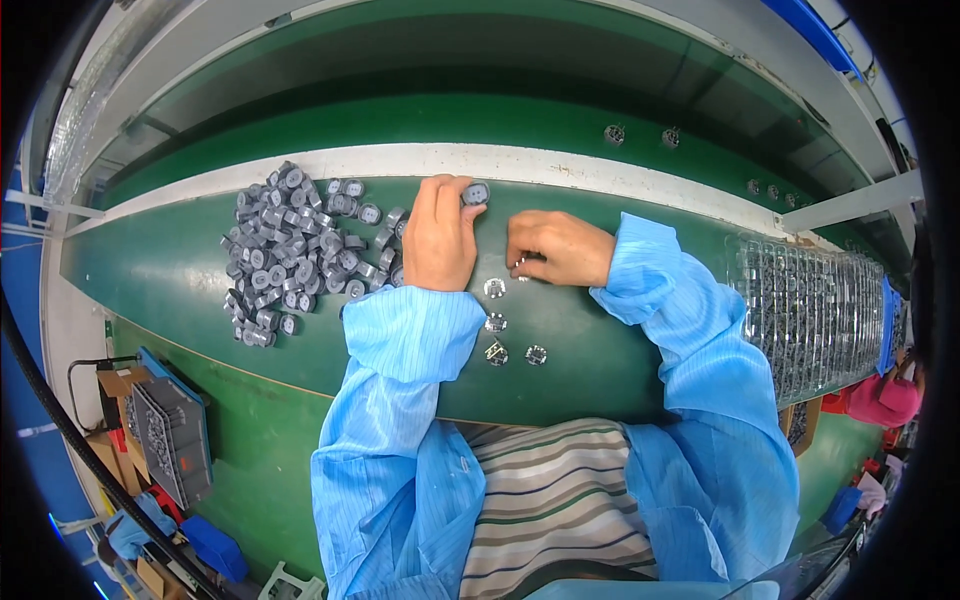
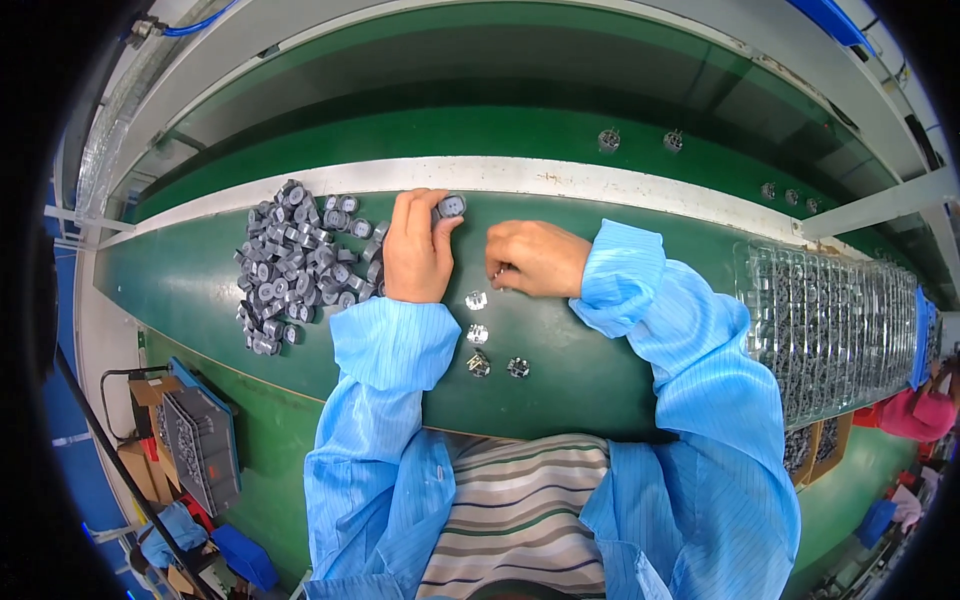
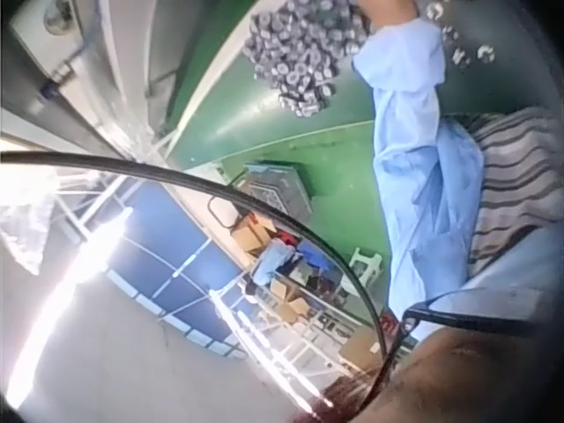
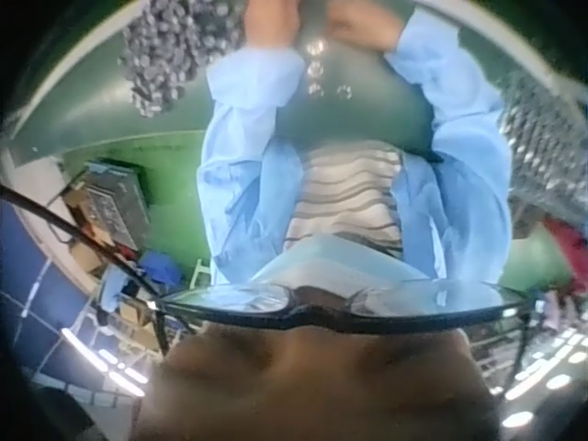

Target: The person assembles small metal plates, plastic gears, and small fasteners by hand, placing them into an assembly tray on a production line.

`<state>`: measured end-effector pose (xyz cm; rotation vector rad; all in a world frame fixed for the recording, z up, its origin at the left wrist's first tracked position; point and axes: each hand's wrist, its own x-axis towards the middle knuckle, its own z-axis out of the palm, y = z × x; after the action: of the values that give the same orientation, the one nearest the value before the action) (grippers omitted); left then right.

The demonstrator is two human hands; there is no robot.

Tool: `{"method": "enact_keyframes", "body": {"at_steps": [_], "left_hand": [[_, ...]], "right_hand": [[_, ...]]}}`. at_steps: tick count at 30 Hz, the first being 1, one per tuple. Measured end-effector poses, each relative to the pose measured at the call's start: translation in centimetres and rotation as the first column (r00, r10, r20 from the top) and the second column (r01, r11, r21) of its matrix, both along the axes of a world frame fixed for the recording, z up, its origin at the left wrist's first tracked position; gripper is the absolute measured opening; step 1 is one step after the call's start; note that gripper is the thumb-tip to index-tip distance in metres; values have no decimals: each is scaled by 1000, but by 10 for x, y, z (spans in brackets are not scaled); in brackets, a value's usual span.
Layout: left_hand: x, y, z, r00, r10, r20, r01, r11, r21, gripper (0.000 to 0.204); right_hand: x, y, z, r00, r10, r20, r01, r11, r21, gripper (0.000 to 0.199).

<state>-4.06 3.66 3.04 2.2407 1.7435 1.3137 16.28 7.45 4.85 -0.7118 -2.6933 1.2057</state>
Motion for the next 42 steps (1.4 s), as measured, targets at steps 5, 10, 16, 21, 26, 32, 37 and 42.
{"method": "enact_keyframes", "body": {"at_steps": [5,10,16,21,26,32,37,42], "left_hand": [[-3,7,1,949,-53,312,44,998,36,32],[-14,12,-14,664,-49,746,126,991,-46,32],[-15,7,3,402,31,915,250,958,-142,30],[-15,7,4,389,-8,921,255,962,-100,29],[-3,6,-3,414,-53,909,281,957,-72,32],[16,6,2,422,-91,902,325,944,-58,34],[26,3,4,345,-35,938,341,936,-90,40],[24,-2,-5,517,-78,852,346,930,-124,38]], "right_hand": [[0,-6,15,995,31,-99,-23,997,77,54],[-14,-59,6,973,179,-144,-147,967,208,80],[-19,-83,-33,991,117,-61,-80,902,425,58],[-9,-38,-34,988,-95,-119,141,867,479,47],[0,-9,-2,930,-181,-321,321,826,463,37],[40,41,12,942,-280,-183,297,952,69,24],[31,33,-6,943,-266,-200,297,944,144,22],[34,39,-5,944,-305,-128,322,935,148,14]]}}
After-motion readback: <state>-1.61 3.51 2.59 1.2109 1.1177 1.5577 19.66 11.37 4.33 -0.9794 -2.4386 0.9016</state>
